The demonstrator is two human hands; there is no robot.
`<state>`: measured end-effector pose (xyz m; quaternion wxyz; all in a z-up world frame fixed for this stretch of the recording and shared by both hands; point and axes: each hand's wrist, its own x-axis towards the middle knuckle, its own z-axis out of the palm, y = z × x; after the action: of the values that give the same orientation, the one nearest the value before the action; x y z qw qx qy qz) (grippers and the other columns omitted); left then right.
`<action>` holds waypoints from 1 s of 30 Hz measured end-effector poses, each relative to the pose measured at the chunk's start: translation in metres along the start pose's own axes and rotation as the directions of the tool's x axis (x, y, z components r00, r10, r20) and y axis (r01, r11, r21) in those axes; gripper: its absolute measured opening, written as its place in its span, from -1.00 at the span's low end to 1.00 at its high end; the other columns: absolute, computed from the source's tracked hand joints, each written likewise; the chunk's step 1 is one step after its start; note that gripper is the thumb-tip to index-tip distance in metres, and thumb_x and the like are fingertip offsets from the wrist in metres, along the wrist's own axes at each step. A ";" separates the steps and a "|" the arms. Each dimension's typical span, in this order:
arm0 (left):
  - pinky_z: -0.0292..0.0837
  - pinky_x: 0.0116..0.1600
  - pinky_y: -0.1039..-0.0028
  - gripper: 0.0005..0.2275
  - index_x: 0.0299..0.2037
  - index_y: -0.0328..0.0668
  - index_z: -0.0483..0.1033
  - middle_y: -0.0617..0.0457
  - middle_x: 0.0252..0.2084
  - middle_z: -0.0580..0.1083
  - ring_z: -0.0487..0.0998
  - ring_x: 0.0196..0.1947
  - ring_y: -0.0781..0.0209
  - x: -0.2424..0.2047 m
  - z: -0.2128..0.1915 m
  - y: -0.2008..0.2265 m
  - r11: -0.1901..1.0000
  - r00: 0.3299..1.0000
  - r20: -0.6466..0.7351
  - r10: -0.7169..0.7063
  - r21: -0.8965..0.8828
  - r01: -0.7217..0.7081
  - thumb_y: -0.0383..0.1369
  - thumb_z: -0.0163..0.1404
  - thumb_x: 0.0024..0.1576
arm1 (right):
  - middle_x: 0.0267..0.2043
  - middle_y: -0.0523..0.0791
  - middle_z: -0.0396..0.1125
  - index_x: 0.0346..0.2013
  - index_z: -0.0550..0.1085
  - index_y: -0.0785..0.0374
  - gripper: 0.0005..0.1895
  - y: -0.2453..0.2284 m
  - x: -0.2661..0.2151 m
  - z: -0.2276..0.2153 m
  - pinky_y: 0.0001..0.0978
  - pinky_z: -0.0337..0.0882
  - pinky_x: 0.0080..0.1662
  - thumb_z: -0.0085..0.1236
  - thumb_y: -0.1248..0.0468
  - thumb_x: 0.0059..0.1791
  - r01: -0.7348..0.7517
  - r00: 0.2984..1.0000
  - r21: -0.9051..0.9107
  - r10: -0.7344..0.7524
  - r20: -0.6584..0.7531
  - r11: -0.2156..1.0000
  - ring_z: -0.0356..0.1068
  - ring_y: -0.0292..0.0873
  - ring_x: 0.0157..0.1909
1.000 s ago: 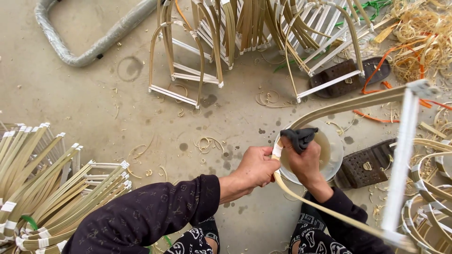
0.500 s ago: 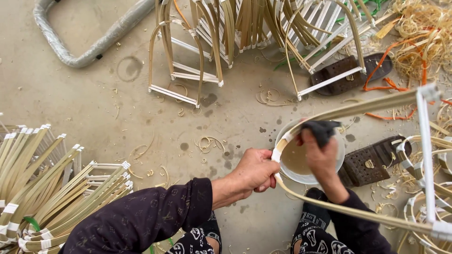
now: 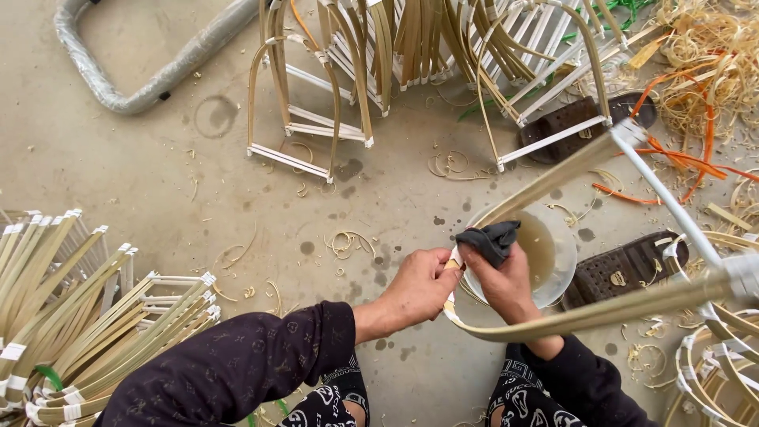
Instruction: Wiping and cleaning curved bamboo frames using a wet cloth and a bucket of water on a workshop floor.
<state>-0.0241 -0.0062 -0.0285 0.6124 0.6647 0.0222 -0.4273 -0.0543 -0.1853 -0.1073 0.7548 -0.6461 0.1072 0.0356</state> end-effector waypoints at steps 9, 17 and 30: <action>0.26 -0.65 0.55 -0.75 0.05 -0.33 0.46 0.14 -0.62 0.42 0.33 -0.75 0.44 -0.011 0.003 0.025 0.999 1.000 -0.005 0.010 -0.042 -0.011 -0.40 -0.16 0.24 | -0.04 -0.13 0.48 0.01 0.53 0.31 -0.73 -0.017 0.000 -0.014 -0.52 0.46 0.04 0.14 0.36 0.01 0.109 0.992 -0.149 -0.098 0.084 0.983 0.45 -0.35 -0.03; 0.25 -0.60 0.58 -0.78 0.01 -0.40 0.50 0.15 -0.53 0.46 0.33 -0.66 0.49 -0.008 0.008 0.015 0.995 0.998 0.033 0.056 -0.086 -0.053 -0.43 -0.13 0.27 | -0.24 -0.17 0.41 -0.03 0.60 0.33 -0.82 -0.034 0.014 -0.017 -0.43 0.31 -0.19 0.14 0.30 0.15 0.060 0.965 -0.116 -0.088 -0.247 0.991 0.30 -0.32 -0.24; 0.10 -0.68 0.58 -0.79 -0.04 -0.36 0.49 0.02 -0.56 0.48 0.37 -0.72 0.43 -0.022 0.011 0.002 0.955 0.978 0.081 -0.191 -0.217 0.205 -0.42 -0.10 0.21 | -0.24 -0.24 0.47 -0.17 0.56 0.24 -0.87 -0.056 0.055 -0.043 -0.56 0.34 -0.25 0.11 0.26 0.14 0.179 0.905 -0.009 -0.169 -0.390 0.984 0.33 -0.42 -0.31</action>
<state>-0.0432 -0.0051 -0.0128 0.6379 0.5730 0.1188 -0.5006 0.0050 -0.2416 -0.0708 0.7273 -0.6369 0.1975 -0.1623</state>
